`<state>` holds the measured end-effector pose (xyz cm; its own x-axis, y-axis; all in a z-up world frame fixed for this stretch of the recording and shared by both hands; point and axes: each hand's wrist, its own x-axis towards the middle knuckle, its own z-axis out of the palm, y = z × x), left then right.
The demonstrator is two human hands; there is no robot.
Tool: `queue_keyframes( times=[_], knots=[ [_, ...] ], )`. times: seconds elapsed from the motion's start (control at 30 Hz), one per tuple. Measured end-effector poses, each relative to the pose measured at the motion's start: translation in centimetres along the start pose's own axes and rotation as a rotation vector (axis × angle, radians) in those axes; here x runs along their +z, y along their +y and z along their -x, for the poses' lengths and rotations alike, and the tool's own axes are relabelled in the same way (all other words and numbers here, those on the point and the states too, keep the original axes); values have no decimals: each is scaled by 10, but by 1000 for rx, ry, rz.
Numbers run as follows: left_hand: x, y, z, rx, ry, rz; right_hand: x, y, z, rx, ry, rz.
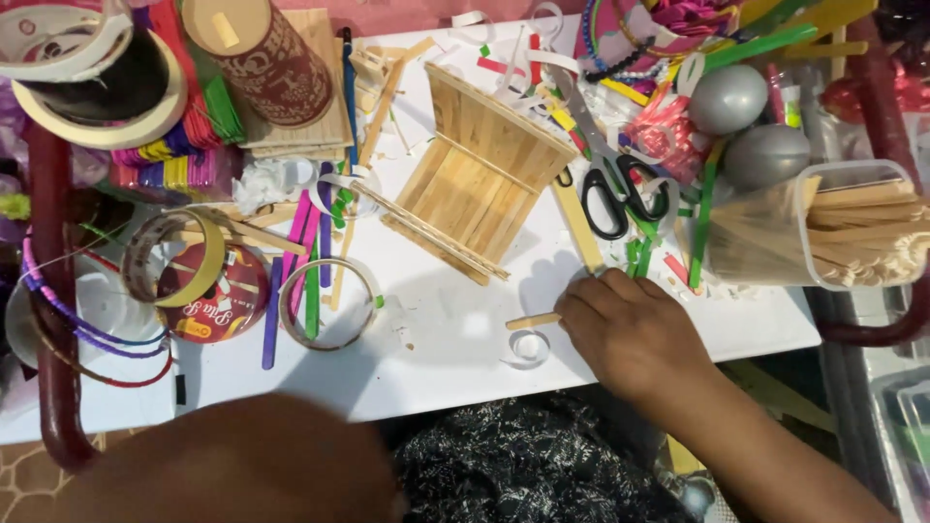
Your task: Assembling a small wooden structure using popsicle sticks and liquid glue on a craft table.
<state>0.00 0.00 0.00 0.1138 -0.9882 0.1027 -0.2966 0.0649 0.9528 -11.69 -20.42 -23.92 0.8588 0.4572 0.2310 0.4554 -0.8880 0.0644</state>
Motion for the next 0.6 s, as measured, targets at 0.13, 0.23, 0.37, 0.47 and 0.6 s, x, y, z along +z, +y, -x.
queue_keyframes(
  times=[0.13,0.23,0.37,0.47,0.6],
  knots=[
    [47,-98,99,-7,-21,9,-7,5,-3,18,60,-147],
    [76,-134,76,-170,112,-58,-28,14,5,131,98,-612],
    [122,-166,32,-219,409,-29,-57,15,10,133,112,-962],
    [136,-172,2,149,677,-60,-60,26,26,188,71,-954],
    [136,-164,-20,213,681,151,-101,74,34,540,-281,-551]
  ],
)
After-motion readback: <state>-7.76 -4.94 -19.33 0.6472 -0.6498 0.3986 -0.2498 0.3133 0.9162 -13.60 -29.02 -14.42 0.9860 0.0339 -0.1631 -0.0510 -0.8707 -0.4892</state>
